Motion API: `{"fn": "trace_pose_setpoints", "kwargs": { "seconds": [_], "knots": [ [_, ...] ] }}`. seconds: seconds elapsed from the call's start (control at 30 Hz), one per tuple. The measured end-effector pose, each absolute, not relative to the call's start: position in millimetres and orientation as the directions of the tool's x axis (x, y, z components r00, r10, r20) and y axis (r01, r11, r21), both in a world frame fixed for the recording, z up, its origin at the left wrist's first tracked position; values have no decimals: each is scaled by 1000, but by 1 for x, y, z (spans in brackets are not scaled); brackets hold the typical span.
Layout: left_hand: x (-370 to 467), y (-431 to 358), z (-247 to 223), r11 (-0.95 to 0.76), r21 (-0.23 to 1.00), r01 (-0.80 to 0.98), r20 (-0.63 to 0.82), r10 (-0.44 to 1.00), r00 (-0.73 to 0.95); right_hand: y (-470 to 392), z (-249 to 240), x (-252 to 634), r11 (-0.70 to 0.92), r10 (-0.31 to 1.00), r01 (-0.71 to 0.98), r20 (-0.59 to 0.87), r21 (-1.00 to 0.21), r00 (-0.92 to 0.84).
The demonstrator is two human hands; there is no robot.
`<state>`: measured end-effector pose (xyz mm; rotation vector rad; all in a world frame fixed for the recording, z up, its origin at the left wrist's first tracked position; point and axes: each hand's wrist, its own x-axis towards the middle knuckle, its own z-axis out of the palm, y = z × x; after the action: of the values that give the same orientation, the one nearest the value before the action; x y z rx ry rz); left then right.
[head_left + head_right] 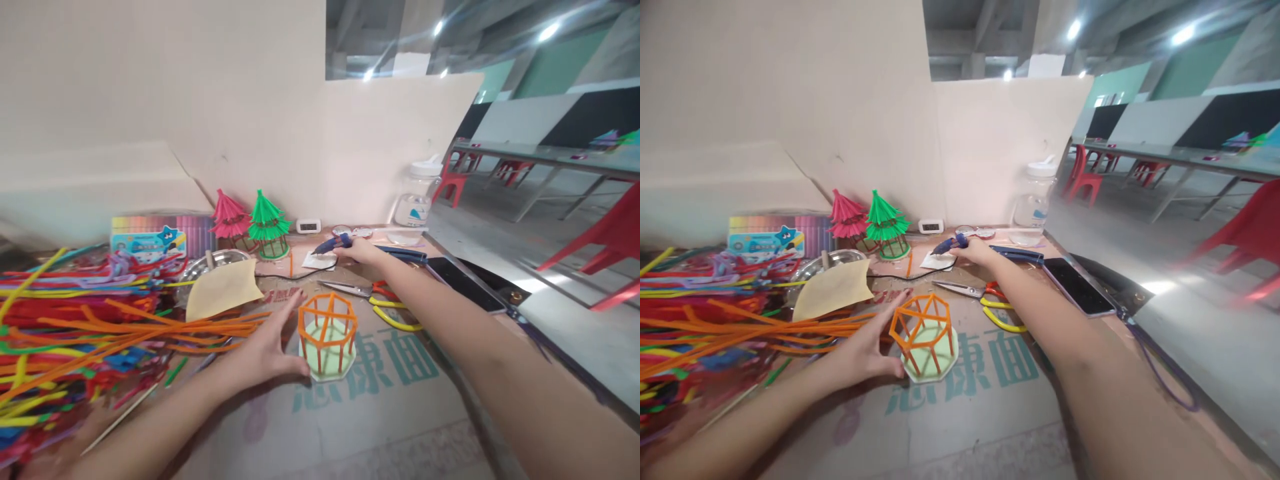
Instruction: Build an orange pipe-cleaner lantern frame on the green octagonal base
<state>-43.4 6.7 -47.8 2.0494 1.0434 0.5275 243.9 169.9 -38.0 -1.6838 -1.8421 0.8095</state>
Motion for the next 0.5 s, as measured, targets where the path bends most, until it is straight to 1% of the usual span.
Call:
{"fn": "trace_pose_setpoints", "kwargs": {
  "seconds": [0.07,0.13,0.3,0.5],
  "knots": [
    [-35,0,-49,-368,782,503,18,821,571,172,-45,242,60,993,713,-34,-698,-117],
    [-29,-3,-47,-390,775,497,51,823,565,172,-49,243,70,993,736,-25,-673,-117],
    [-22,-7,-44,-460,759,461,125,798,590,165,-51,252,115,993,768,85,-630,-79],
    [-19,-10,-46,-495,687,532,147,812,566,153,-53,261,135,984,787,172,-602,-38]
  ]
}}
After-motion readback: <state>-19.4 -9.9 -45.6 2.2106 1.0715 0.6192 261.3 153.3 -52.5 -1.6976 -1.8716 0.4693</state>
